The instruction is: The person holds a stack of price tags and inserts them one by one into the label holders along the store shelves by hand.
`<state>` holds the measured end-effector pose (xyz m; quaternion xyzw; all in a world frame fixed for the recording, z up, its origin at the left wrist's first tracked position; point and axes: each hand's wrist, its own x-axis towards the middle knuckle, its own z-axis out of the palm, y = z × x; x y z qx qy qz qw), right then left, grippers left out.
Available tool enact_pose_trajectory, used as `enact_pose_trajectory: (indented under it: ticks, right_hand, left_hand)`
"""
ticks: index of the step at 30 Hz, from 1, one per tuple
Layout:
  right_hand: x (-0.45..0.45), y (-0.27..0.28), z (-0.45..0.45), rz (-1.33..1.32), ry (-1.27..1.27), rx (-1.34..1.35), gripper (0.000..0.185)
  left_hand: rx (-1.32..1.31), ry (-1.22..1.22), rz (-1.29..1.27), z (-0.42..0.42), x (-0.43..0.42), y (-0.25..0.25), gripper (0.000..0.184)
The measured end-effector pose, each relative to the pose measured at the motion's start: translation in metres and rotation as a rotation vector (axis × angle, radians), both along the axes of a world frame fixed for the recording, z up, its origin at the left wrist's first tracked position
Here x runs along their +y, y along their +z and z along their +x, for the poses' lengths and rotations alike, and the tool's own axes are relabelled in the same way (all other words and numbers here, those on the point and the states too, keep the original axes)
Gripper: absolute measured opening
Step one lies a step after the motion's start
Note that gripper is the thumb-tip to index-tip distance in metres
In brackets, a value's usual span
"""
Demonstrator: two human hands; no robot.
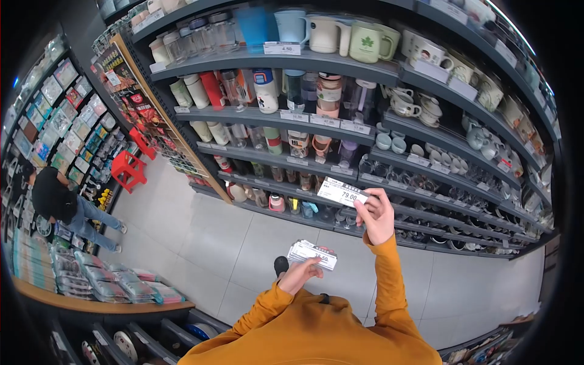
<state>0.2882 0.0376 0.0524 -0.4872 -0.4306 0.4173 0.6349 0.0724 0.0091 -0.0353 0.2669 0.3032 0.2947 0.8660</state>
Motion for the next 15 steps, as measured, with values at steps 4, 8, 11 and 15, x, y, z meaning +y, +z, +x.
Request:
enact_pose_trajectory:
  ticks: [4, 8, 11, 15]
  right_hand:
    - [0.072, -0.021, -0.019, -0.007, -0.007, -0.062, 0.021]
    - [0.166, -0.027, -0.045, -0.092, -0.042, -0.241, 0.015]
    - [0.245, -0.021, -0.068, 0.071, -0.136, -0.376, 0.013]
    - [0.325, -0.020, -0.084, -0.049, -0.202, -0.421, 0.019]
  left_hand:
    - [-0.007, -0.011, -0.058, -0.029, 0.065, -0.024, 0.032]
    - [0.049, -0.009, -0.121, -0.064, 0.148, -0.015, 0.025]
    - [0.046, 0.030, -0.088, -0.099, 0.207, -0.019, 0.023]
    - [0.048, 0.086, -0.038, -0.139, 0.271, -0.030, 0.024]
